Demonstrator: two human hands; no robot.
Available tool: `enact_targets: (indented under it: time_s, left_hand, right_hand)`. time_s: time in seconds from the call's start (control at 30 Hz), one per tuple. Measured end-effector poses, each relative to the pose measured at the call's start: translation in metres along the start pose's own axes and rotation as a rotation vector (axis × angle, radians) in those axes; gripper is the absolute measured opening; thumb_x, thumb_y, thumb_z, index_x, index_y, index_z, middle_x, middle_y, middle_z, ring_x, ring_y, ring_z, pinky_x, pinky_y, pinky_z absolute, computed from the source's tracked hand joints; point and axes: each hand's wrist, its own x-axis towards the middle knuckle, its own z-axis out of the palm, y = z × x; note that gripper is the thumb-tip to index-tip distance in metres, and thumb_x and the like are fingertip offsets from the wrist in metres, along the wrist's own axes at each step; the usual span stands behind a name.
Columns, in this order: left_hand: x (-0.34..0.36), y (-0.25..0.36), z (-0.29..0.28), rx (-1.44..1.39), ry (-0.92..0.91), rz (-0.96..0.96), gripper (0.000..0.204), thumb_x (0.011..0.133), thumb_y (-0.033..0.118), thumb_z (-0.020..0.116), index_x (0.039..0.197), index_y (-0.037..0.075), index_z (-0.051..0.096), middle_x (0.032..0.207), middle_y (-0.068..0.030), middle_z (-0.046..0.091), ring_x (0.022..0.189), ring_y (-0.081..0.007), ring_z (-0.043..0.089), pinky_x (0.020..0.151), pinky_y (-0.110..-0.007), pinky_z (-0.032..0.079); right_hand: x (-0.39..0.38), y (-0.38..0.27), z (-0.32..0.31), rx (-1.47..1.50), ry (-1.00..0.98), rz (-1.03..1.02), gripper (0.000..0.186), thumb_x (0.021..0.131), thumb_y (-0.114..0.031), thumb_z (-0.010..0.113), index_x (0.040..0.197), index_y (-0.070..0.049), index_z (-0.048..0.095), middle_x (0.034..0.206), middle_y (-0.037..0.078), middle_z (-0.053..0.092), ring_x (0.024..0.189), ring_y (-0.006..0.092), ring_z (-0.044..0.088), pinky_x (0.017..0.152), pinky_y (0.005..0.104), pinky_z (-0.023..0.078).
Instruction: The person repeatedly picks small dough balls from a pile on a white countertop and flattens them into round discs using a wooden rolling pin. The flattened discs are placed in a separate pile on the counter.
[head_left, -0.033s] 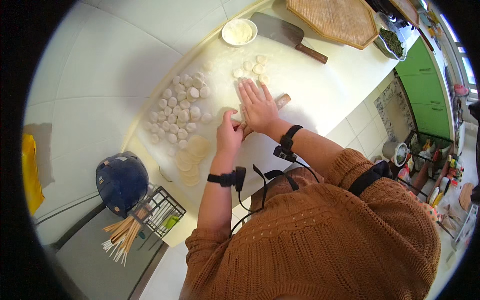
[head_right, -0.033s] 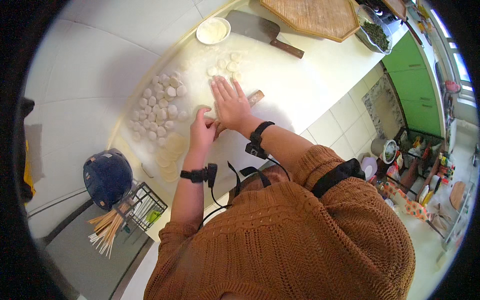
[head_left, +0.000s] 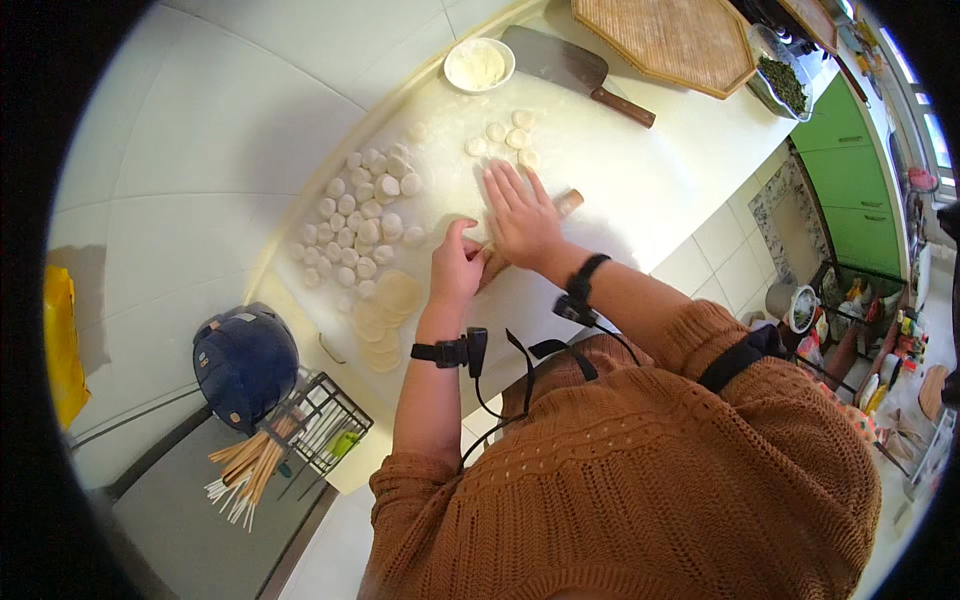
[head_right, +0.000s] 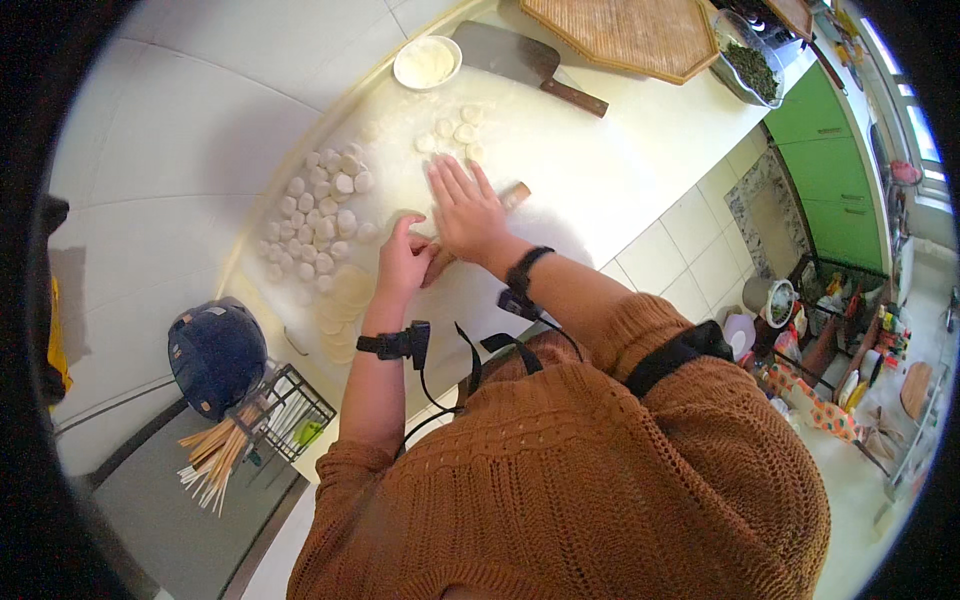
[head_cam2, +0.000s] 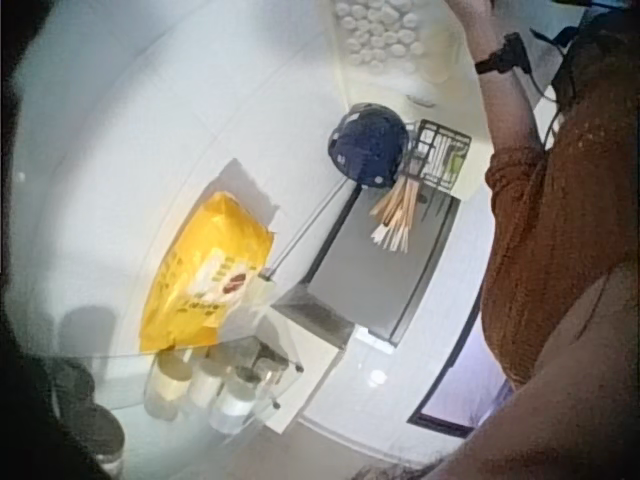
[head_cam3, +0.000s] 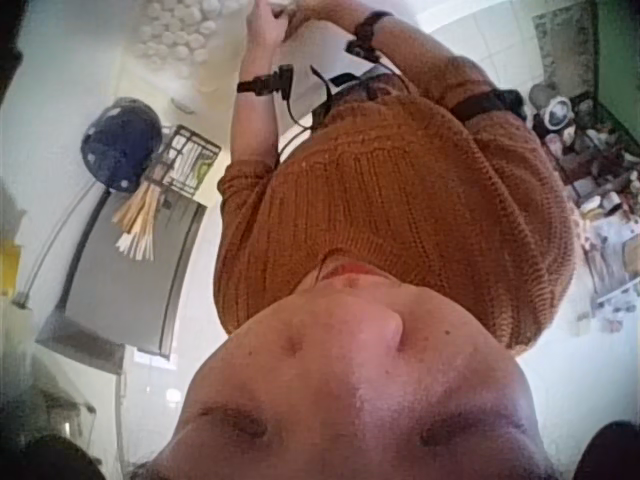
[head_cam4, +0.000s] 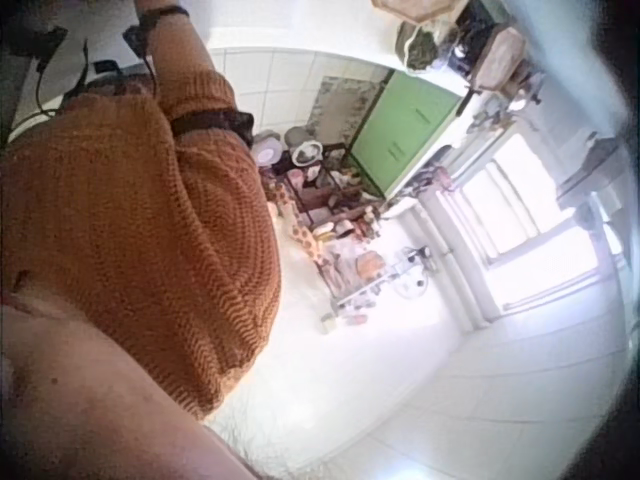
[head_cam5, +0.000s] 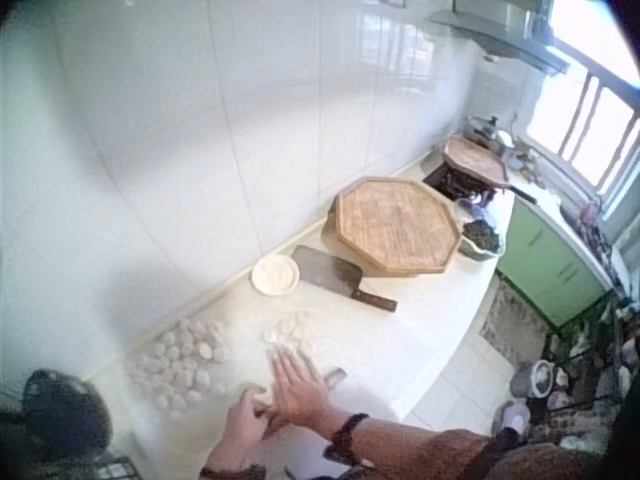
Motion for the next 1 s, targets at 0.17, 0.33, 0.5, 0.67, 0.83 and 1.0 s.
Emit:
enact_targets:
  time_s: [0.17, 0.33, 0.5, 0.67, 0.83, 1.0]
  left_hand:
    - [-0.018, -0.023, 0.005, -0.169, 0.164, 0.009, 0.058, 0.094, -0.001, 0.078, 0.144, 0.004, 0.049, 0.098, -0.0139, 0.078, 0.086, -0.0234, 0.077, 0.079, -0.037, 0.061]
    - [-0.034, -0.011, 0.019, -0.002, 0.166, -0.029, 0.064, 0.091, 0.001, 0.079, 0.146, 0.003, 0.045, 0.100, -0.0148, 0.075, 0.089, -0.0292, 0.076, 0.082, -0.040, 0.061]
    - [0.005, 0.003, 0.007, 0.086, 0.199, 0.116, 0.054, 0.093, -0.003, 0.075, 0.141, 0.004, 0.051, 0.101, -0.0158, 0.077, 0.090, -0.0315, 0.077, 0.083, -0.041, 0.062]
    - [-0.009, -0.017, 0.012, -0.270, 0.250, -0.029, 0.053, 0.095, -0.002, 0.074, 0.142, 0.005, 0.053, 0.103, -0.0175, 0.079, 0.091, -0.0302, 0.078, 0.085, -0.040, 0.062]
    - [-0.013, -0.001, 0.012, 0.029, 0.164, -0.037, 0.047, 0.097, 0.003, 0.074, 0.141, 0.007, 0.057, 0.099, -0.0162, 0.080, 0.090, -0.0282, 0.078, 0.084, -0.041, 0.061]
    - [0.015, 0.009, -0.003, 0.143, 0.035, 0.114, 0.041, 0.098, 0.004, 0.073, 0.137, 0.006, 0.060, 0.098, -0.0162, 0.079, 0.089, -0.0278, 0.078, 0.079, -0.044, 0.059]
  right_hand:
    - [-0.068, 0.012, -0.031, 0.008, -0.154, -0.039, 0.068, 0.106, -0.027, 0.051, 0.167, 0.002, 0.041, 0.174, 0.019, 0.041, 0.165, 0.0339, 0.033, 0.135, 0.0569, 0.019]
    - [-0.018, 0.007, -0.007, -0.057, 0.009, -0.081, 0.067, 0.108, -0.028, 0.050, 0.167, 0.002, 0.040, 0.174, 0.019, 0.040, 0.165, 0.0345, 0.032, 0.135, 0.0556, 0.018]
    - [0.027, -0.002, 0.008, 0.030, 0.014, 0.006, 0.070, 0.108, -0.031, 0.051, 0.168, 0.003, 0.037, 0.176, 0.020, 0.037, 0.166, 0.0339, 0.031, 0.136, 0.0537, 0.018]
    - [-0.074, 0.014, -0.030, 0.034, -0.328, 0.016, 0.080, 0.104, -0.030, 0.057, 0.172, 0.003, 0.029, 0.180, 0.018, 0.031, 0.169, 0.0321, 0.023, 0.137, 0.0536, 0.013]
    - [0.014, 0.004, 0.011, -0.017, -0.063, -0.005, 0.076, 0.098, -0.023, 0.053, 0.167, 0.005, 0.038, 0.174, 0.021, 0.041, 0.165, 0.0328, 0.033, 0.137, 0.0550, 0.015]
    - [0.025, -0.003, 0.002, 0.019, 0.062, -0.005, 0.070, 0.104, -0.024, 0.051, 0.166, 0.006, 0.040, 0.173, 0.021, 0.043, 0.165, 0.0310, 0.034, 0.136, 0.0548, 0.017]
